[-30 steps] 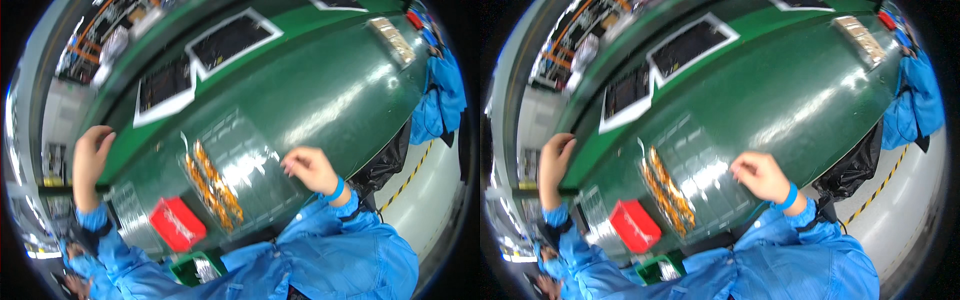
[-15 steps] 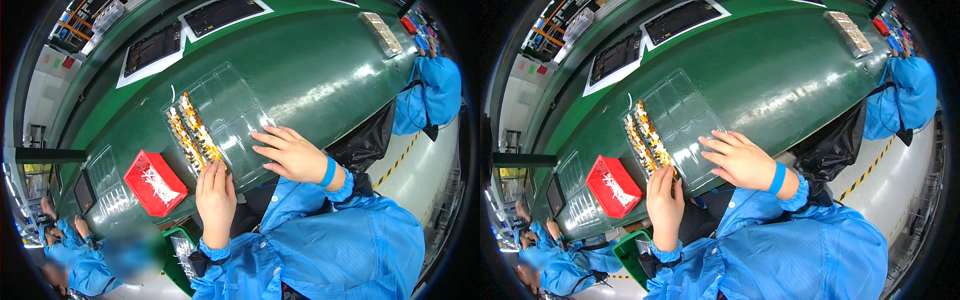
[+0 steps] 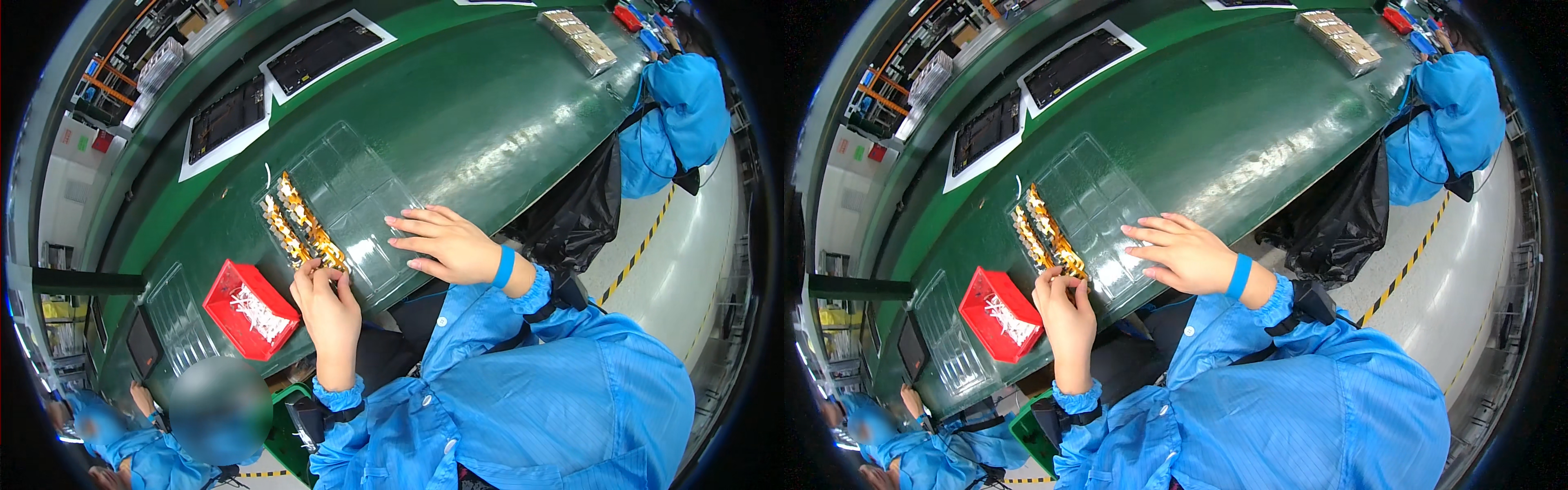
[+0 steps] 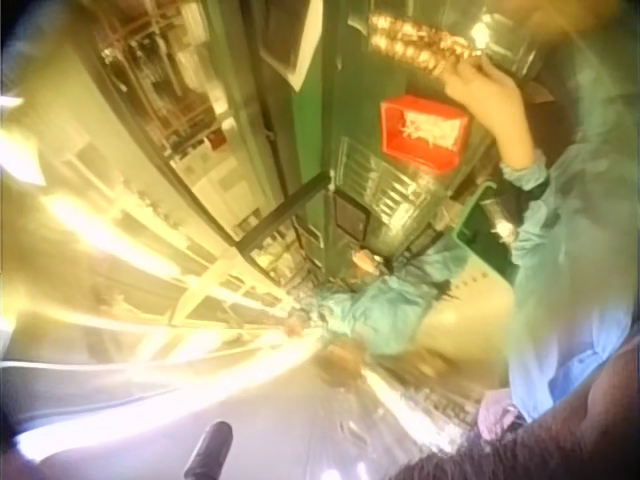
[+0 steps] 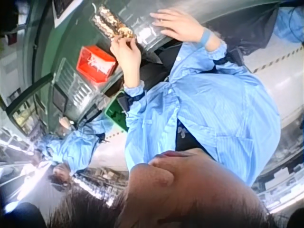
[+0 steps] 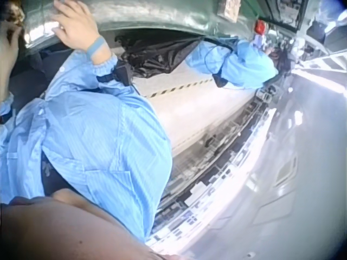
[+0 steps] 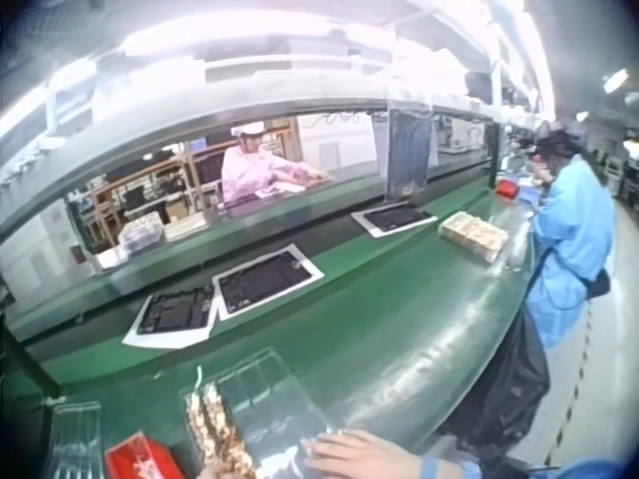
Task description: Assembling small electronic components and flexible printed circuits at a manufacturing workstation.
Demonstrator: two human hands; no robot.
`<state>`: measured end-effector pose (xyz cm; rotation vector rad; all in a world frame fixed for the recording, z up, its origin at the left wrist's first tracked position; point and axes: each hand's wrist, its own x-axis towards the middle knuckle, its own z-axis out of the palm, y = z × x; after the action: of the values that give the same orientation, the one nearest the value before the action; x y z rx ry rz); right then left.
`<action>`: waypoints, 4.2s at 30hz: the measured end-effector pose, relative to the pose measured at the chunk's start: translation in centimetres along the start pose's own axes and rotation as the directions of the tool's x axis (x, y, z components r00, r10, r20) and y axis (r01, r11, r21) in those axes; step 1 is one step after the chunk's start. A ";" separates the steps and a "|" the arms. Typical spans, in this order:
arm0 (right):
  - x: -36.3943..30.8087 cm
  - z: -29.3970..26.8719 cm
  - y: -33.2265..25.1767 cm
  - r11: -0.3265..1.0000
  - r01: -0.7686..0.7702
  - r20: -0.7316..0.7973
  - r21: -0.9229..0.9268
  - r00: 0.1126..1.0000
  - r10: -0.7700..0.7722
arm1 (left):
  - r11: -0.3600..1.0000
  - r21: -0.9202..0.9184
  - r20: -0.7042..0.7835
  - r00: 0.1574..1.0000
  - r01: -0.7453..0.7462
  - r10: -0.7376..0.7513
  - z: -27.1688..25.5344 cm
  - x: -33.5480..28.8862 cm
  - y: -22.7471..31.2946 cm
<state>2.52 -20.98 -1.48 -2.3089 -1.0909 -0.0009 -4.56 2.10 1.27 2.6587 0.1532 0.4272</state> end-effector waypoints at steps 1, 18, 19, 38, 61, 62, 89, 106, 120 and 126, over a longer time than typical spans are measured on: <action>-0.1 0.2 0.1 1.000 0.008 -0.018 0.001 1.000 -0.008 | 0.999 -0.045 0.017 1.000 0.013 -0.013 -0.2 0.1 0.0; 2.1 -1.7 -4.6 0.848 0.020 -0.138 0.529 0.988 0.063 | 0.107 -0.981 0.140 0.973 0.162 -0.182 -6.0 4.0 1.4; 2.4 -2.2 -5.7 0.795 0.072 -0.223 0.602 0.972 0.080 | 0.109 -0.981 0.140 0.974 0.161 -0.181 -7.0 3.1 2.0; 3.3 3.0 -14.2 0.252 -0.216 0.292 0.943 0.901 -0.321 | 0.038 -0.977 0.149 0.805 0.208 -0.574 -10.2 -11.2 1.8; 4.8 5.2 -19.5 0.422 -0.130 0.311 0.897 0.865 -0.394 | 0.999 -0.052 -0.483 0.876 -0.015 -0.012 -11.7 -17.0 -3.0; 4.9 5.6 -19.8 0.445 -0.088 0.292 0.891 0.863 -0.413 | 0.998 0.000 -0.476 0.877 -0.070 0.061 -12.0 -17.3 -3.2; 5.7 10.7 -25.6 0.442 -0.307 0.503 0.843 0.742 -0.444 | 0.784 -0.147 -0.700 0.496 0.604 -0.514 -15.1 -32.4 -9.2; 5.2 9.8 -25.9 0.814 -0.005 0.052 0.581 0.998 -0.031 | 0.113 -0.934 0.136 0.626 0.340 -0.768 -14.2 -26.7 -4.3; 4.5 10.9 -25.9 0.510 0.100 0.259 0.854 0.769 -0.585 | 0.310 -0.847 0.134 0.738 0.431 -0.661 -15.1 -25.7 -4.8; 4.3 10.4 -26.0 0.519 0.051 0.299 0.853 0.768 -0.567 | 0.270 -0.860 0.174 0.746 0.433 -0.643 -15.1 -26.1 -5.0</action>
<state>-15.53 0.23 3.88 -1.2138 -1.3976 0.9061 -34.29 8.17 4.81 1.3679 0.7069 0.3908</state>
